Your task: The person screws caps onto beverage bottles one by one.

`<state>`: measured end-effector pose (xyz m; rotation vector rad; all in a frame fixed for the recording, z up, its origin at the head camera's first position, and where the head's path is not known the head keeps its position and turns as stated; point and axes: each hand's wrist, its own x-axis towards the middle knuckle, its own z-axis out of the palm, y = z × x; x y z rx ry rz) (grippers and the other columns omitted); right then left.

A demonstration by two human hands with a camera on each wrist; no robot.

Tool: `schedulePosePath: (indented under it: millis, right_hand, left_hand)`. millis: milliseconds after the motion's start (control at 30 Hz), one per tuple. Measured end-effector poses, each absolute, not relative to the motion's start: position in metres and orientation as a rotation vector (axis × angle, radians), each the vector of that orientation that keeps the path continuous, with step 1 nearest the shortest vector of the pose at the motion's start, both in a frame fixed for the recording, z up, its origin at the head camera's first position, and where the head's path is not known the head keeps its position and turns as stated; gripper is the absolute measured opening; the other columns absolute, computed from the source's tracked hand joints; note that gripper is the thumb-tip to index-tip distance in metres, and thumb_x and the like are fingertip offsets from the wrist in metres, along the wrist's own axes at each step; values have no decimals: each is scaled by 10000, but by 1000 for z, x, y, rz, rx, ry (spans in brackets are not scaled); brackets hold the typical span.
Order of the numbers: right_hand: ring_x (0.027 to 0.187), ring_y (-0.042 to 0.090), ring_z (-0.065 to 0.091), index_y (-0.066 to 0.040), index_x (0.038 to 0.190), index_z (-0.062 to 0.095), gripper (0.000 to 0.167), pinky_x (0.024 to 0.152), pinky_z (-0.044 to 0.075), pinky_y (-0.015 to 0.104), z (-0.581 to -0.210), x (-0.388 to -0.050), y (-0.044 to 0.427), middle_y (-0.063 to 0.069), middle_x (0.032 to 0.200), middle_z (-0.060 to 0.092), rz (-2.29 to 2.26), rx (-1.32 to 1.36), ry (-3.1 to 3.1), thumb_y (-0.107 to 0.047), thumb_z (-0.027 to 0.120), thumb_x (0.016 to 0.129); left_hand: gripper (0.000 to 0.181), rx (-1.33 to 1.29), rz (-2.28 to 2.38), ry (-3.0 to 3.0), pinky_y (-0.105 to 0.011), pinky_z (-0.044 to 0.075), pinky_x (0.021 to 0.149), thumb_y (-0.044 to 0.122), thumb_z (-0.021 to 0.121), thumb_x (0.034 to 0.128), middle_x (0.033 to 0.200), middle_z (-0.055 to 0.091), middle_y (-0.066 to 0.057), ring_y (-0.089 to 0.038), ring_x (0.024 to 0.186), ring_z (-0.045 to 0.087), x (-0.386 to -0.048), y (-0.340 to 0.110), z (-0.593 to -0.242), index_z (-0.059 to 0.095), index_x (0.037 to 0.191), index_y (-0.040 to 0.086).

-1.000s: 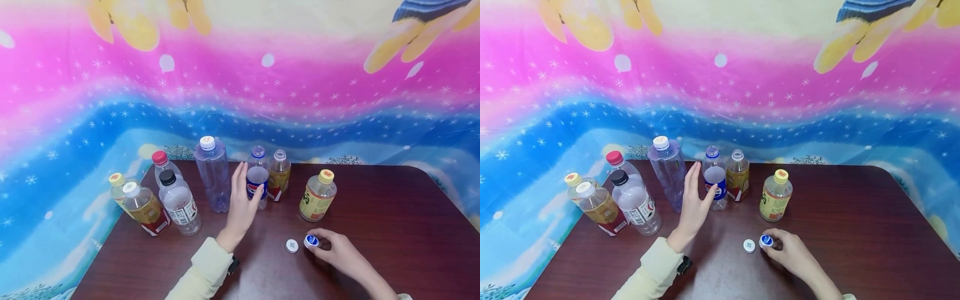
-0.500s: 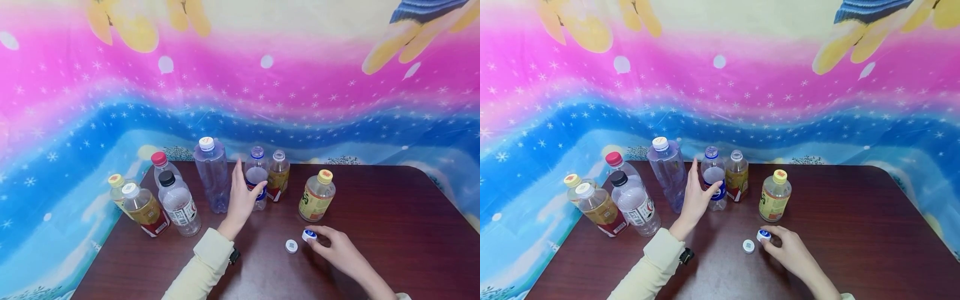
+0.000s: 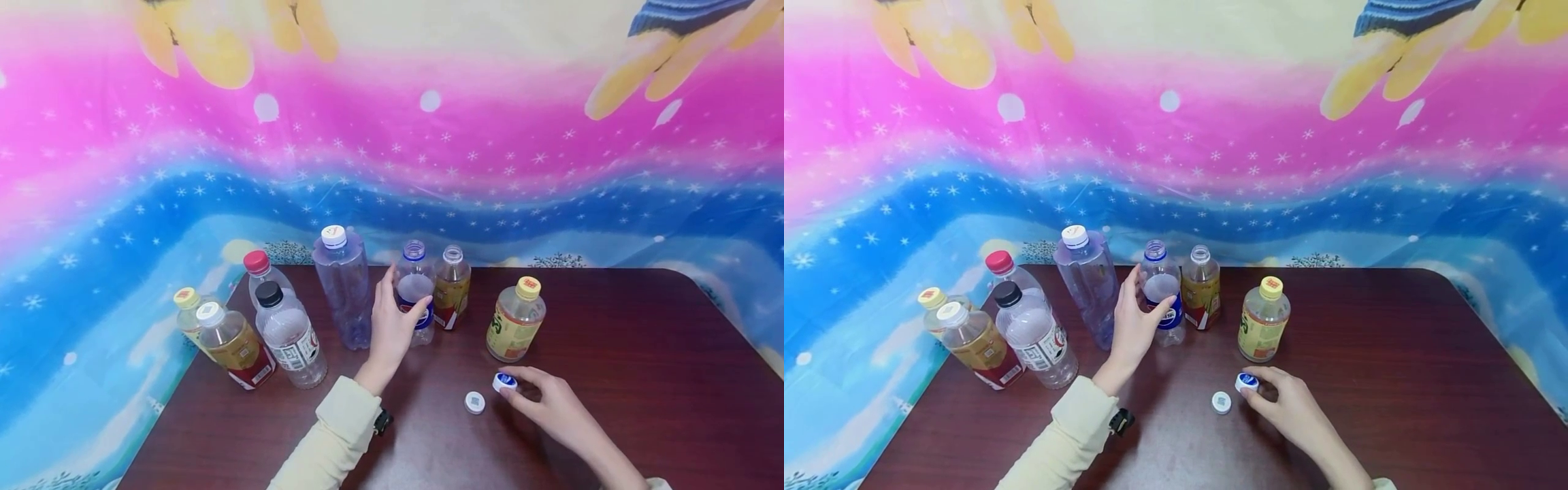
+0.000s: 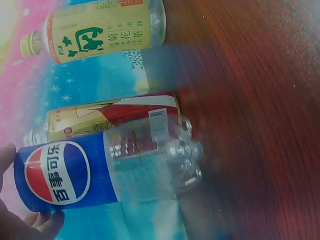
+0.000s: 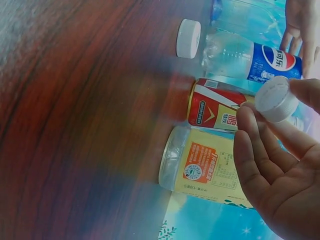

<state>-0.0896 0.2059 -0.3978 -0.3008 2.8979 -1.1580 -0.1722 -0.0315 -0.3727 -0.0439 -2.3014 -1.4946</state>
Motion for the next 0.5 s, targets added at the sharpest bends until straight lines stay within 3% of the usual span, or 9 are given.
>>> schedulePosePath:
  millis: [267, 500]
  right_hand:
    - [749, -33, 611, -75, 1085, 654, 317, 670, 528, 190, -393, -93, 207, 44, 943, 713, -1210, -227, 2979, -194, 752, 808]
    - [784, -122, 539, -57, 1114, 643, 317, 672, 521, 176, -383, -100, 205, 78, 950, 707, -1317, -256, 3084, -81, 728, 810]
  left_hand:
    - [741, -98, -1505, -2231, -436, 481, 995, 234, 793, 776, 1248, 496, -161, -292, 1182, 562, -156, -30, -376, 373, 1362, 63]
    - [761, -139, -1524, -2257, -366, 547, 884, 247, 805, 758, 1255, 478, -139, -249, 1099, 605, -133, -29, -381, 351, 1339, 62]
